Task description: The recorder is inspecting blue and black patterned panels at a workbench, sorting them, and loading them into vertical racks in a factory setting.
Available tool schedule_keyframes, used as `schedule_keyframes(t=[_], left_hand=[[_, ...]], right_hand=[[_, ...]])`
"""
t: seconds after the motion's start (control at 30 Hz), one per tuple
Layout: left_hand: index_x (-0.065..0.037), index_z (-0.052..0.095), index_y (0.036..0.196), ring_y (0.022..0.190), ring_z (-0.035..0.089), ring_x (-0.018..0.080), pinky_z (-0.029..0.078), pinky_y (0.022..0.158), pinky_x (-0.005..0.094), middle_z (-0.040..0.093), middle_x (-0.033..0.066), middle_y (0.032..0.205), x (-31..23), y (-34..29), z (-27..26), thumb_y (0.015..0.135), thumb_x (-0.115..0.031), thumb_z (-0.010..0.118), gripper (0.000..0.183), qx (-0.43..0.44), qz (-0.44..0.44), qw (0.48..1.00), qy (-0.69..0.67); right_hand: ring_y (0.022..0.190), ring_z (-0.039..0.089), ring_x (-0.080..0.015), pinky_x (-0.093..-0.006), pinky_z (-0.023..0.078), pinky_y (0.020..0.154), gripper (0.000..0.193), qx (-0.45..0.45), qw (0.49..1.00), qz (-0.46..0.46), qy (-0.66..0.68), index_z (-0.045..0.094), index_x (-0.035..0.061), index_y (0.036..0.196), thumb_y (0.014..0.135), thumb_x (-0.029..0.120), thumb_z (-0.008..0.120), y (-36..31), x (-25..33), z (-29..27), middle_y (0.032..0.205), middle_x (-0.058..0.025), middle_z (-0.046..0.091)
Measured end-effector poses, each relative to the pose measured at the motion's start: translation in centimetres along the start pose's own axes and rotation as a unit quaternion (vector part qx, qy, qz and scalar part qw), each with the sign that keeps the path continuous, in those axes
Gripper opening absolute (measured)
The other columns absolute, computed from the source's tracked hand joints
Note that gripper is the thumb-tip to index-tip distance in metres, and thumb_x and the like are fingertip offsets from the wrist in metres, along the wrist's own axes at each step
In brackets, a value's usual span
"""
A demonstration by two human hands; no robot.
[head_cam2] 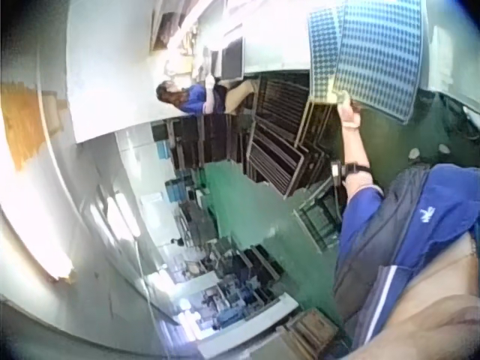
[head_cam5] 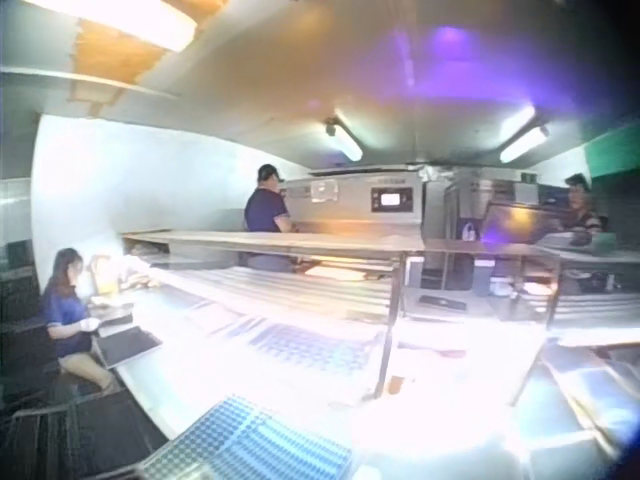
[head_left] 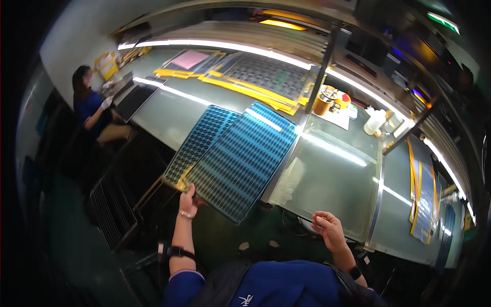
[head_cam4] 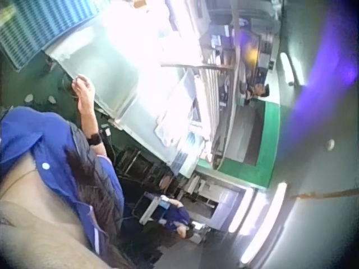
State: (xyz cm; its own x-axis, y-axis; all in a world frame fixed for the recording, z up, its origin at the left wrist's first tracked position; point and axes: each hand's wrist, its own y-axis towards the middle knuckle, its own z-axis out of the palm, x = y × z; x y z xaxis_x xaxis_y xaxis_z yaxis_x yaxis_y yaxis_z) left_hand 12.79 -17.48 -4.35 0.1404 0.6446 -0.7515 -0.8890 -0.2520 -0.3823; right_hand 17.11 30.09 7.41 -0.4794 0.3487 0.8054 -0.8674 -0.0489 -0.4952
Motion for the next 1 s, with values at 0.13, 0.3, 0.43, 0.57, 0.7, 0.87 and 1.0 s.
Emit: schedule_keyframes(t=[0.13,0.3,0.43,0.57,0.7,0.87,1.0], left_hand=[[0.0,0.056,0.11,0.086,0.063,0.0234,0.053,0.075,0.038,0.063,0.0106,0.103,8.9,2.9,0.2,0.077,-0.009,0.073,0.038,-0.2,0.041,0.978,-0.05],[-0.001,0.066,0.09,0.07,0.063,0.0184,0.051,0.067,0.0334,0.067,0.0069,0.083,10.8,0.0,6.3,0.065,-0.007,0.078,0.029,-0.333,0.18,0.92,0.101],[0.003,0.063,0.078,0.067,0.063,0.021,0.048,0.063,0.038,0.066,0.0152,0.075,9.4,1.4,9.0,0.07,-0.033,0.074,0.039,-0.436,0.219,0.855,0.177],[0.005,0.059,0.087,0.07,0.061,0.0229,0.048,0.063,0.0384,0.063,0.0149,0.081,10.9,1.2,4.2,0.075,-0.05,0.069,0.057,-0.367,0.011,0.903,0.225],[0.002,0.061,0.102,0.067,0.061,0.0146,0.049,0.053,0.0261,0.063,0.0078,0.083,13.5,-6.3,-7.0,0.08,-0.027,0.068,0.037,-0.285,0.054,0.924,0.251],[-0.006,0.044,0.064,0.049,0.05,0.026,0.041,0.042,0.0355,0.047,0.0104,0.059,13.3,-19.1,-27.7,0.082,-0.013,0.047,0.019,-0.358,0.046,0.886,-0.291],[-0.001,0.064,0.08,0.058,0.061,0.0284,0.052,0.054,0.0378,0.065,0.0128,0.076,11.8,-22.5,-37.4,0.079,-0.007,0.056,0.01,-0.737,0.109,0.66,-0.097]], right_hand=[[0.087,0.06,-0.0129,-0.0269,0.052,0.079,0.018,0.017,0.998,0.013,-0.053,0.057,0.0008,0.105,0.089,0.008,0.057,1.6,0.4,-0.4,0.098,-0.0065,0.061],[0.086,0.059,-0.0132,-0.0261,0.052,0.077,0.021,0.042,0.993,0.025,-0.104,0.056,-0.0002,0.106,0.087,0.008,0.059,3.1,0.1,-0.7,0.097,-0.0069,0.06],[0.083,0.059,-0.0135,-0.0257,0.05,0.077,0.022,0.069,0.981,0.043,-0.176,0.056,-0.0007,0.107,0.087,0.007,0.059,5.2,-1.1,0.1,0.096,-0.0067,0.06],[0.098,0.055,-0.0193,-0.03,0.043,0.088,0.034,0.143,0.931,-0.08,-0.326,0.052,-0.0021,0.116,0.084,0.006,0.06,10.4,-3.9,0.2,0.107,-0.012,0.057],[0.124,0.034,-0.0369,-0.045,0.028,0.103,0.058,0.006,0.747,-0.262,-0.612,0.04,-0.0022,0.13,0.081,0.016,0.064,16.2,-6.2,-1.3,0.132,-0.0244,0.039],[0.128,0.029,-0.0424,-0.0465,0.028,0.104,0.058,-0.119,0.618,-0.235,-0.74,0.039,0.0007,0.132,0.083,0.023,0.063,16.4,-8.1,-1.8,0.137,-0.0259,0.034],[0.124,0.038,-0.0394,-0.045,0.031,0.103,0.06,-0.165,0.369,-0.362,-0.84,0.04,0.0025,0.133,0.082,0.027,0.061,20.8,-10.9,-8.0,0.134,-0.0256,0.041]])
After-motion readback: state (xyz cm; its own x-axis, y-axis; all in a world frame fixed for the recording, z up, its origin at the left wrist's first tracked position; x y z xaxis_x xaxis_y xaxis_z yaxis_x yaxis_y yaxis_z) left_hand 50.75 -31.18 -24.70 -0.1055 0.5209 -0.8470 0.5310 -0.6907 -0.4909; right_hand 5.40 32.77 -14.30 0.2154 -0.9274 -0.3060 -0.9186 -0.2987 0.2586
